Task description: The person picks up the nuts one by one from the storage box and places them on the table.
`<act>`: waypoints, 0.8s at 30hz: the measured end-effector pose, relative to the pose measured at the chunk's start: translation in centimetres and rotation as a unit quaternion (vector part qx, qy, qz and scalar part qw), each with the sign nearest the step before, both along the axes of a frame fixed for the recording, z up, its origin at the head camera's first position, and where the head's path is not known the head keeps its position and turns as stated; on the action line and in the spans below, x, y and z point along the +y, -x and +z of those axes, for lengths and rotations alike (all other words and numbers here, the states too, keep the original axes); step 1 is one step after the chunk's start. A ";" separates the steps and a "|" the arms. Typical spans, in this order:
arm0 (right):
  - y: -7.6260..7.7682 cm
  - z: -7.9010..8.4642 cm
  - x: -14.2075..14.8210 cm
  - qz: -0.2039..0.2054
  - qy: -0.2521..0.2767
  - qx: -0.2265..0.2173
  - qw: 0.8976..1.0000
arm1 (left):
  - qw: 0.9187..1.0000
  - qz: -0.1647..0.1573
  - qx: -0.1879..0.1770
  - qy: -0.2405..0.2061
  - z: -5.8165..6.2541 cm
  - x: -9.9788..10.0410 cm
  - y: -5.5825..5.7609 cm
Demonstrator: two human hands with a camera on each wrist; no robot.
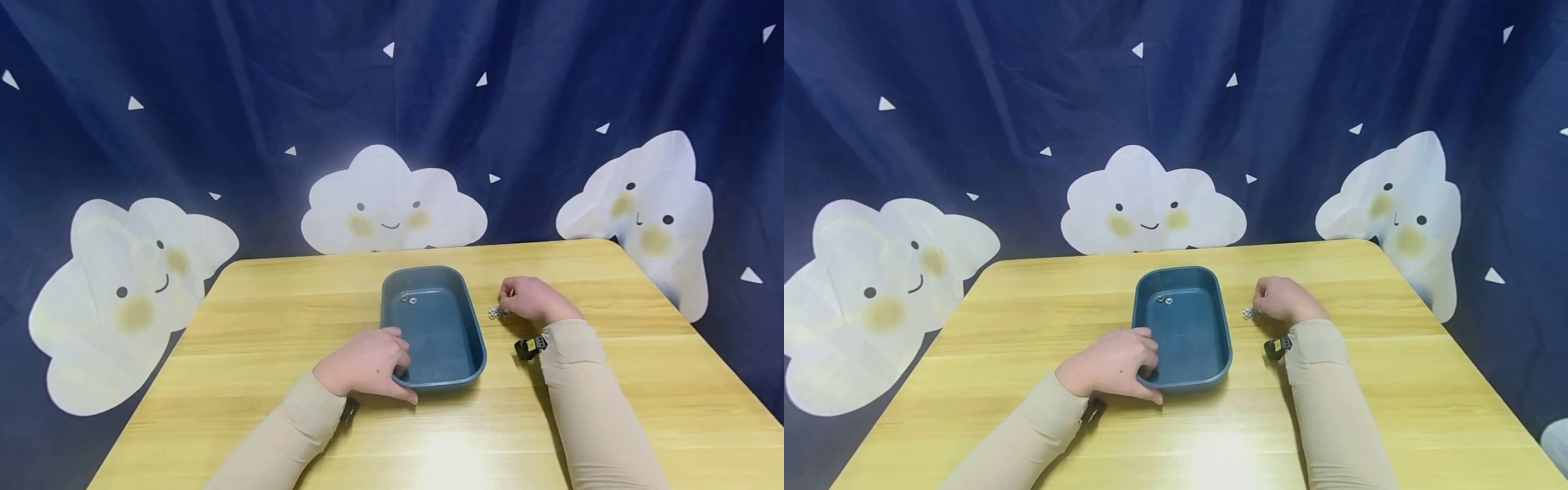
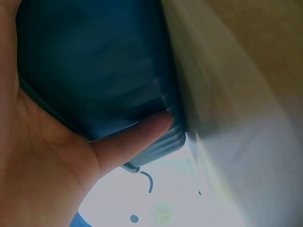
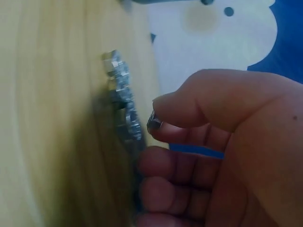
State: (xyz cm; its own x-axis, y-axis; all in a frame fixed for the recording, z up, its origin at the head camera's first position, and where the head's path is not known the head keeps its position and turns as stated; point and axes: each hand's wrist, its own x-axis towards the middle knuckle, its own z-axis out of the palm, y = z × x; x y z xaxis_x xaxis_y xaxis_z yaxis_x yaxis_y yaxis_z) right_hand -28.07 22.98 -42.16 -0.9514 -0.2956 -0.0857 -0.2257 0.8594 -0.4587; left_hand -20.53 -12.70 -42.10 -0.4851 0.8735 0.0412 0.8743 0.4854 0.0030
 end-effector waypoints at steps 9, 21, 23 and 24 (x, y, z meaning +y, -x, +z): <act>-0.1 -0.2 -0.1 -0.021 -0.005 -0.037 0.999 | 1.000 0.002 -0.006 0.002 0.0 0.0 0.1; -0.1 0.0 0.0 -0.010 -0.011 -0.035 0.999 | 1.000 0.000 -0.005 -0.001 -0.2 0.1 0.1; -0.2 0.2 0.0 -0.009 -0.012 -0.030 0.999 | 1.000 -0.004 -0.002 -0.005 -0.3 0.0 0.2; -0.2 0.3 0.0 -0.008 -0.013 -0.026 1.000 | 1.000 -0.005 -0.002 -0.007 -0.3 0.0 0.2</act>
State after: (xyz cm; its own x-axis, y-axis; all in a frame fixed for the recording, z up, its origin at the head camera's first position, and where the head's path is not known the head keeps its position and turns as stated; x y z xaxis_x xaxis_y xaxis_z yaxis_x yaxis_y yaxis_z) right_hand -27.86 22.94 -41.88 -0.9502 -0.2774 -0.1420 -0.1887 0.8748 -0.4463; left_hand -20.73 -12.67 -42.38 -0.4759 0.8780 0.0516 0.8794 0.4759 0.0128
